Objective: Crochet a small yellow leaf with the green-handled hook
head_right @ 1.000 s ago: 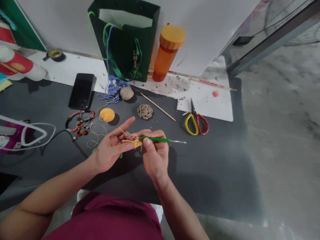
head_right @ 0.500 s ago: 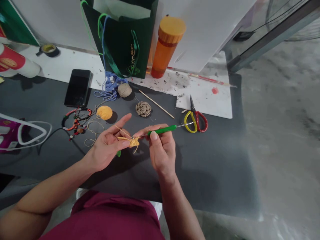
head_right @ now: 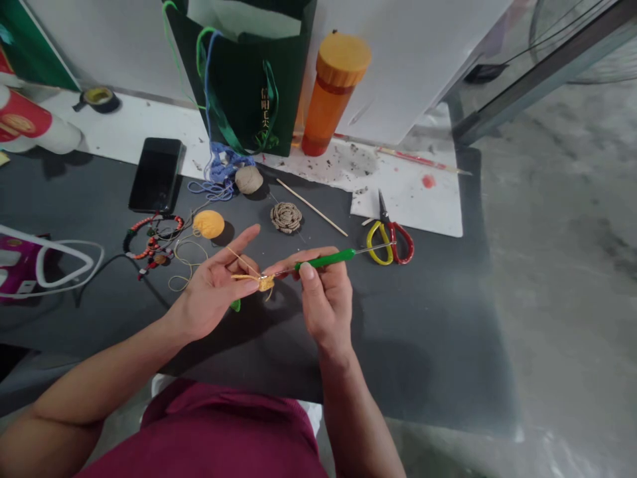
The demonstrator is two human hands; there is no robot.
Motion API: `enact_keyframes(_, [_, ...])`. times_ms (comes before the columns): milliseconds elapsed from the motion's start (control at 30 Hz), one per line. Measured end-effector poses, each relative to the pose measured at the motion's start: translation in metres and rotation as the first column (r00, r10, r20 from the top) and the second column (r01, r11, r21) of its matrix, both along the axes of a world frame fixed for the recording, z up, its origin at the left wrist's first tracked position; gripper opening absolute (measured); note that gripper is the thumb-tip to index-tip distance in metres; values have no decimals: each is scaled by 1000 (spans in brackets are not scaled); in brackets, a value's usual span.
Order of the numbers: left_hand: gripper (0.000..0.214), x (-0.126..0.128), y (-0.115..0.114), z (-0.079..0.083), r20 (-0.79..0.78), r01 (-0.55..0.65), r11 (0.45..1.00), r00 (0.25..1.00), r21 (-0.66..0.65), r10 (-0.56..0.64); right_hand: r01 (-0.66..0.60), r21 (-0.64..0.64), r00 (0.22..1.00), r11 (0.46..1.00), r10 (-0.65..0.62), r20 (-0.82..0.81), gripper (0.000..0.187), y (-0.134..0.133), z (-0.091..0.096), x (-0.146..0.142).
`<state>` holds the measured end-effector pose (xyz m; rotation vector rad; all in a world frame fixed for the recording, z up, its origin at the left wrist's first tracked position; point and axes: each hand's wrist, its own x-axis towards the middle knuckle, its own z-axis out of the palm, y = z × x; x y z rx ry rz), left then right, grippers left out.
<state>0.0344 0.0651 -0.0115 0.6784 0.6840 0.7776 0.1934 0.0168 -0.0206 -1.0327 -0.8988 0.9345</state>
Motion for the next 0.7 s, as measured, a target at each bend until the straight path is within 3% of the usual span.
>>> enact_keyframes(333, [81, -1, 0, -4, 24, 3, 1000, 1000, -25, -2, 48, 61, 999, 997, -49, 8, 9, 0, -7, -7])
enact_keyframes(467, [77, -2, 1, -5, 34, 17, 999, 999, -32, -16, 70, 161, 990, 985, -88, 109, 3, -2, -9, -12])
enact_keyframes(600, [77, -3, 2, -3, 40, 31, 999, 999, 6, -32, 59, 304, 965, 951, -132, 226, 14, -5, -7, -15])
enact_keyframes(700, [88, -4, 3, -1, 41, 22, 1000, 999, 8, -23, 46, 278, 980, 960, -97, 174, 13, -4, -5, -16])
